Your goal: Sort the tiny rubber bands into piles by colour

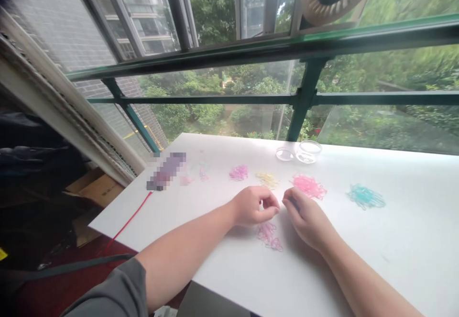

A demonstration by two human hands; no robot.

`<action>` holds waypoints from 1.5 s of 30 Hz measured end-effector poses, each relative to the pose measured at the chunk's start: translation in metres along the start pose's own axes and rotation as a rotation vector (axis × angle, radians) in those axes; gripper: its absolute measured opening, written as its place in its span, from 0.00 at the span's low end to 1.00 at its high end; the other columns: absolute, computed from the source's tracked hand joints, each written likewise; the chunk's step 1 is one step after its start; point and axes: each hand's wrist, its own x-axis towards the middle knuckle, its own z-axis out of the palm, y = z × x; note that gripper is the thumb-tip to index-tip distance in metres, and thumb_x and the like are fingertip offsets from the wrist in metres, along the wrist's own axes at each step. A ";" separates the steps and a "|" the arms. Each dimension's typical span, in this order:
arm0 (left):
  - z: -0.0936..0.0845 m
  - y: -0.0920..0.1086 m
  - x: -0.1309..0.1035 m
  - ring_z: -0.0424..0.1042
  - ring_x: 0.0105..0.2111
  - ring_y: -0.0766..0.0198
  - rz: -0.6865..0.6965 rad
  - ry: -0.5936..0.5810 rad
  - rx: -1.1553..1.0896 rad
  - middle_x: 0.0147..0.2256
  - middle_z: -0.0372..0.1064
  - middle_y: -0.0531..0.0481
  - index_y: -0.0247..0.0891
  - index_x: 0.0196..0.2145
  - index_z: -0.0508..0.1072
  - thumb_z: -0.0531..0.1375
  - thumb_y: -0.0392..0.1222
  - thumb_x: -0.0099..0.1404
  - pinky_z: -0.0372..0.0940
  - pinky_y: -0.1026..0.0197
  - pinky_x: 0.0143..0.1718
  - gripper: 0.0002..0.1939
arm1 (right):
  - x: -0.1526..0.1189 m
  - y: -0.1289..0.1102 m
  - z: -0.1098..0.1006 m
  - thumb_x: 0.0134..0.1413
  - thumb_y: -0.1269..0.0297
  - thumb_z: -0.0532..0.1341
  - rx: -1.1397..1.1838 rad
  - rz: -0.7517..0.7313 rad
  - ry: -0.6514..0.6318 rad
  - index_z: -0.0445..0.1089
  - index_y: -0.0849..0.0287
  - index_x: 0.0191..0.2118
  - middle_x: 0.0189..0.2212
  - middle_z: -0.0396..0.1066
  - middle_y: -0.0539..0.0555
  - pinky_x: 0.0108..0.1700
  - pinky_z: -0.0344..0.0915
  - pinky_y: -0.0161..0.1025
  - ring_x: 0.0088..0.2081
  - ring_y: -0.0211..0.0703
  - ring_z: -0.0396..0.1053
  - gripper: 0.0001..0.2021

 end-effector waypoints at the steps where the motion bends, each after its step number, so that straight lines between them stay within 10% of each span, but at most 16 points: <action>1: 0.002 0.003 -0.001 0.69 0.30 0.67 0.031 -0.050 0.006 0.29 0.72 0.50 0.36 0.31 0.73 0.58 0.39 0.56 0.64 0.66 0.35 0.06 | 0.001 0.001 0.000 0.56 0.62 0.50 -0.013 0.016 0.014 0.59 0.55 0.31 0.24 0.65 0.51 0.28 0.59 0.38 0.25 0.41 0.62 0.05; 6: 0.007 0.010 -0.004 0.69 0.31 0.67 0.068 -0.172 0.050 0.29 0.72 0.51 0.37 0.30 0.73 0.58 0.38 0.55 0.64 0.66 0.35 0.05 | 0.002 0.002 0.001 0.55 0.63 0.50 -0.059 0.066 0.113 0.59 0.56 0.30 0.24 0.65 0.50 0.29 0.59 0.38 0.25 0.41 0.62 0.05; 21: -0.020 -0.030 0.017 0.66 0.37 0.59 -0.134 0.267 0.420 0.32 0.71 0.47 0.37 0.28 0.73 0.57 0.37 0.58 0.61 0.55 0.45 0.05 | 0.003 -0.013 0.000 0.55 0.66 0.51 0.049 -0.002 -0.031 0.61 0.57 0.31 0.25 0.66 0.50 0.32 0.59 0.38 0.27 0.39 0.63 0.04; 36: -0.012 -0.035 0.020 0.66 0.37 0.59 -0.120 0.283 0.479 0.32 0.72 0.48 0.37 0.30 0.74 0.56 0.39 0.59 0.60 0.56 0.45 0.07 | -0.001 -0.026 -0.024 0.40 0.59 0.65 -0.047 -0.056 -0.384 0.69 0.56 0.37 0.24 0.67 0.48 0.28 0.57 0.34 0.24 0.37 0.62 0.14; 45: -0.019 -0.029 0.018 0.65 0.38 0.59 -0.096 0.243 0.484 0.33 0.70 0.47 0.39 0.37 0.77 0.54 0.39 0.61 0.60 0.55 0.46 0.12 | 0.001 -0.025 -0.015 0.45 0.65 0.62 -0.092 -0.107 -0.356 0.72 0.56 0.31 0.22 0.67 0.47 0.28 0.55 0.33 0.24 0.35 0.61 0.04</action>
